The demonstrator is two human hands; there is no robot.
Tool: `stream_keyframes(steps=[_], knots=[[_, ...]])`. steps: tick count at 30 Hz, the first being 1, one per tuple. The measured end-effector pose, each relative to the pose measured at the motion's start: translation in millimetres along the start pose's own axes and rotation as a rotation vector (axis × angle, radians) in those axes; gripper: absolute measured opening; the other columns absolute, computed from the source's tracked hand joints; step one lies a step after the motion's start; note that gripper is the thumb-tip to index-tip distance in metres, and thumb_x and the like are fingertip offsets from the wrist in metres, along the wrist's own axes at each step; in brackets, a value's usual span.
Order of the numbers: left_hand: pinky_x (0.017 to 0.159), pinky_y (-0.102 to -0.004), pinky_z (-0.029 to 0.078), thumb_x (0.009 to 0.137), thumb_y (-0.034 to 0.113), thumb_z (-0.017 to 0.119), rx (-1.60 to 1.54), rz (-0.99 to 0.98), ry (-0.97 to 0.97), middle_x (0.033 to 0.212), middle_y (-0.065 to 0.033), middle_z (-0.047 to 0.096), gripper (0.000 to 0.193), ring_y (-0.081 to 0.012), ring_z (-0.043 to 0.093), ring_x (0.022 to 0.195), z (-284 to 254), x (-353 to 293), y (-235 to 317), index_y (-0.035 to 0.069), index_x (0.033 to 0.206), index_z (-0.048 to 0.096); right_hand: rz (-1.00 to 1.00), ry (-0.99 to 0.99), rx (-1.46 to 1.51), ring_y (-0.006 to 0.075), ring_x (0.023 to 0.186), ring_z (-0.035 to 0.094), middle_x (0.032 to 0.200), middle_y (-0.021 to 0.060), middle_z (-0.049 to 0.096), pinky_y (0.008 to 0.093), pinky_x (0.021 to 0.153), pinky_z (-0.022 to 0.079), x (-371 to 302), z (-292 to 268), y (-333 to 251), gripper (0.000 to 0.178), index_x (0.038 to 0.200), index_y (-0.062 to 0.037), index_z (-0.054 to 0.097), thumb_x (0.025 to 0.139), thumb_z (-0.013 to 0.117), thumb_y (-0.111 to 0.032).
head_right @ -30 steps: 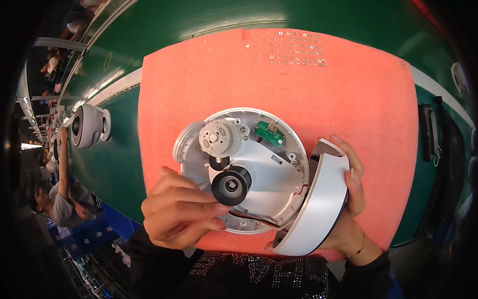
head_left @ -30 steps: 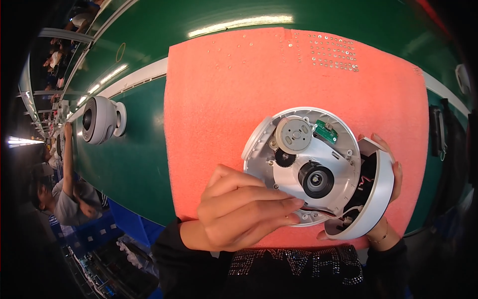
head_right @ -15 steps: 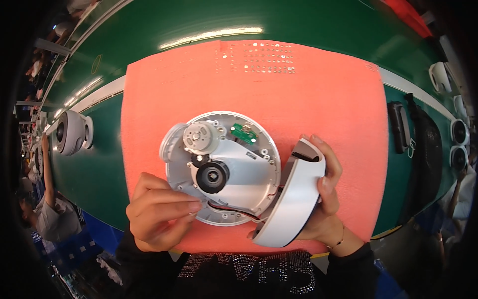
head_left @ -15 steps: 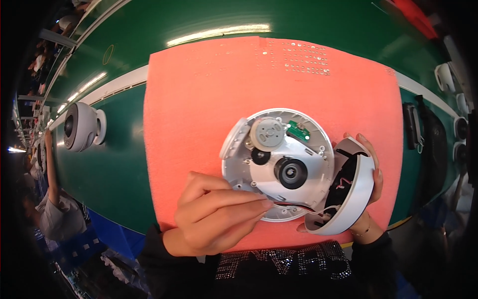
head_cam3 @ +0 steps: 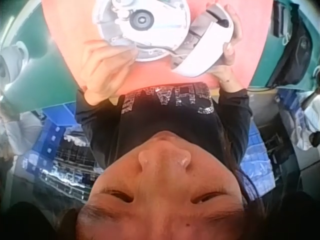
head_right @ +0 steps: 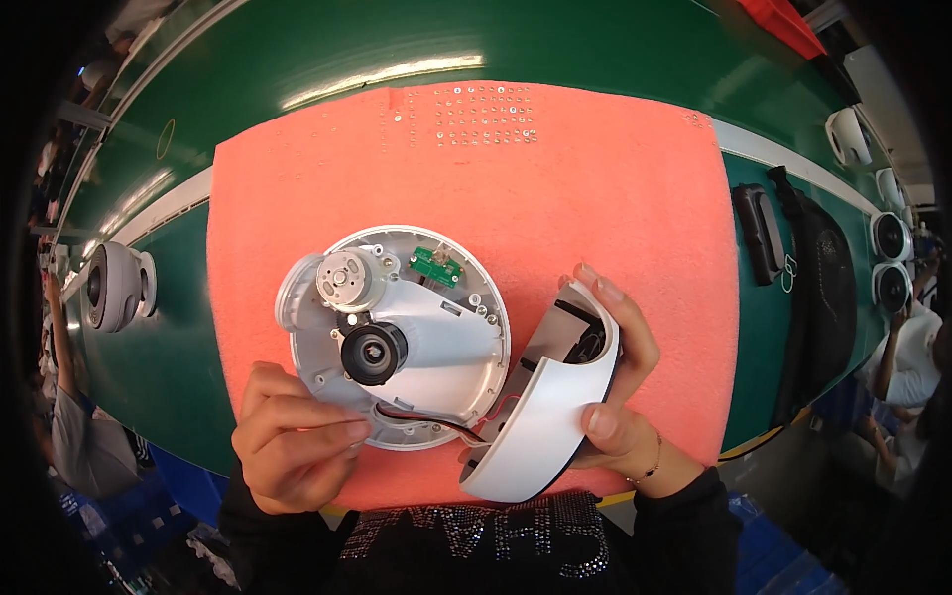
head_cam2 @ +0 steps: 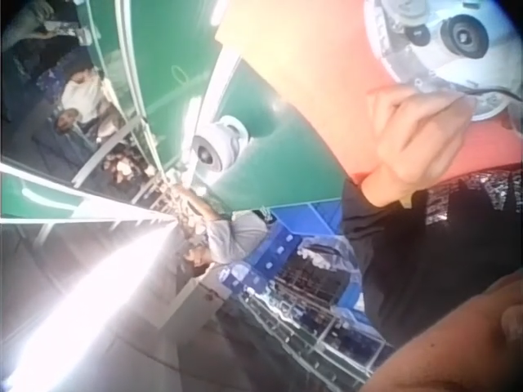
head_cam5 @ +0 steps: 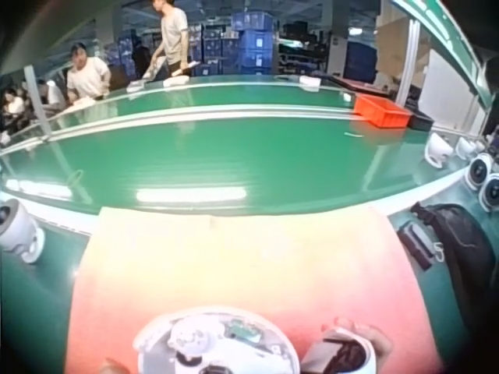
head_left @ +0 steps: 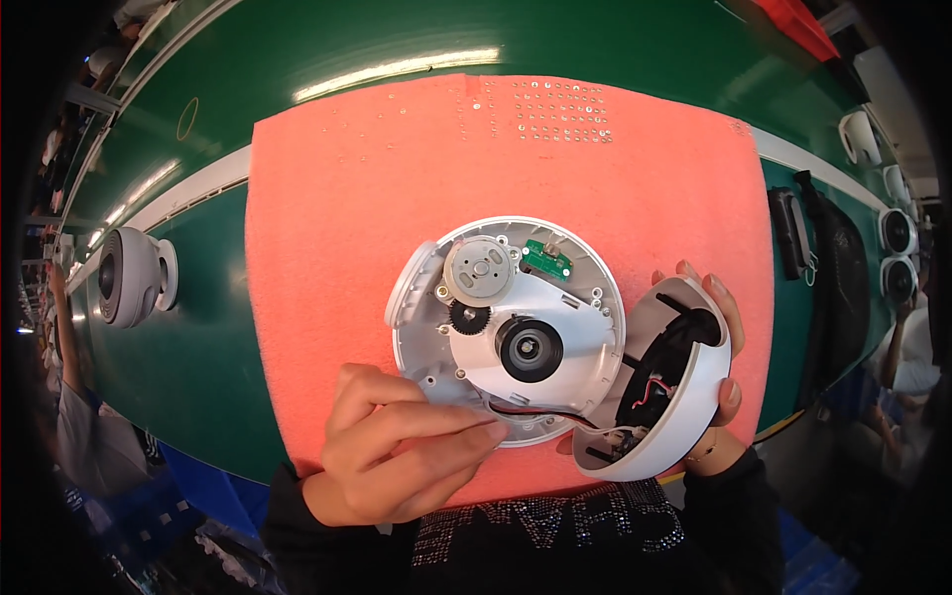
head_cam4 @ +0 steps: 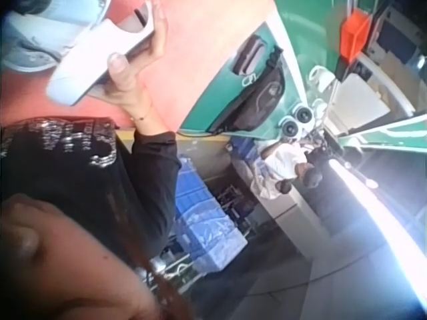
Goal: Assembling components of spherical security cameras on a production line.
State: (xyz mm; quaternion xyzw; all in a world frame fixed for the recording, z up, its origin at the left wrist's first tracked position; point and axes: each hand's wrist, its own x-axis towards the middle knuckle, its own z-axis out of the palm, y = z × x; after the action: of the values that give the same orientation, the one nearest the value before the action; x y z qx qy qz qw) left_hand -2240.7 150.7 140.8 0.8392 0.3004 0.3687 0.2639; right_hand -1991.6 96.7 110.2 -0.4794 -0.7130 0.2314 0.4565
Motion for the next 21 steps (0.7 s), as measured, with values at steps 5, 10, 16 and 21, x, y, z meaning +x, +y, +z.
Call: stream_keyframes(steps=[5,10,16,21], knots=[[0.056,-0.0276,0.035,0.051,-0.004,0.071,0.002,0.003,0.006,0.081,-0.0012,0.062,0.032,-0.0175,0.047,0.066,-2,-3,-1,0.01,0.079,0.064,0.039,-0.038,0.001,0.0393,0.121,0.032,0.136,0.0213,0.019,0.0452,0.095,0.036,-3,0,3,0.1,0.128,-0.0409,0.021,0.052,0.086,-0.036],[0.056,-0.0289,0.035,0.053,-0.005,0.068,-0.031,0.004,0.009,0.08,-0.0023,0.062,0.029,-0.0184,0.047,0.066,-1,-2,-5,0.009,0.078,0.061,0.143,-0.045,0.082,0.041,0.12,0.032,0.134,0.025,0.017,0.0469,0.092,0.039,-6,4,5,0.11,0.132,-0.0336,0.015,0.048,0.086,-0.038],[0.058,-0.0294,0.034,0.051,-0.005,0.064,-0.092,-0.017,0.02,0.08,-0.0028,0.062,0.03,-0.0183,0.045,0.066,-3,-4,-9,0.008,0.077,0.06,0.241,-0.055,0.178,0.0426,0.119,0.032,0.132,0.0287,0.016,0.0486,0.09,0.042,-6,11,8,0.121,0.136,-0.0264,0.008,0.045,0.087,-0.041],[0.057,-0.0276,0.032,0.051,0.005,0.07,-0.055,-0.046,0.04,0.079,0.0029,0.061,0.028,-0.0132,0.047,0.067,0,-4,-9,0.01,0.078,0.069,0.216,0.013,0.177,0.0355,0.119,0.035,0.13,0.0221,0.025,0.0449,0.094,0.038,-6,21,13,0.119,0.136,-0.0188,0.01,0.046,0.083,-0.048]])
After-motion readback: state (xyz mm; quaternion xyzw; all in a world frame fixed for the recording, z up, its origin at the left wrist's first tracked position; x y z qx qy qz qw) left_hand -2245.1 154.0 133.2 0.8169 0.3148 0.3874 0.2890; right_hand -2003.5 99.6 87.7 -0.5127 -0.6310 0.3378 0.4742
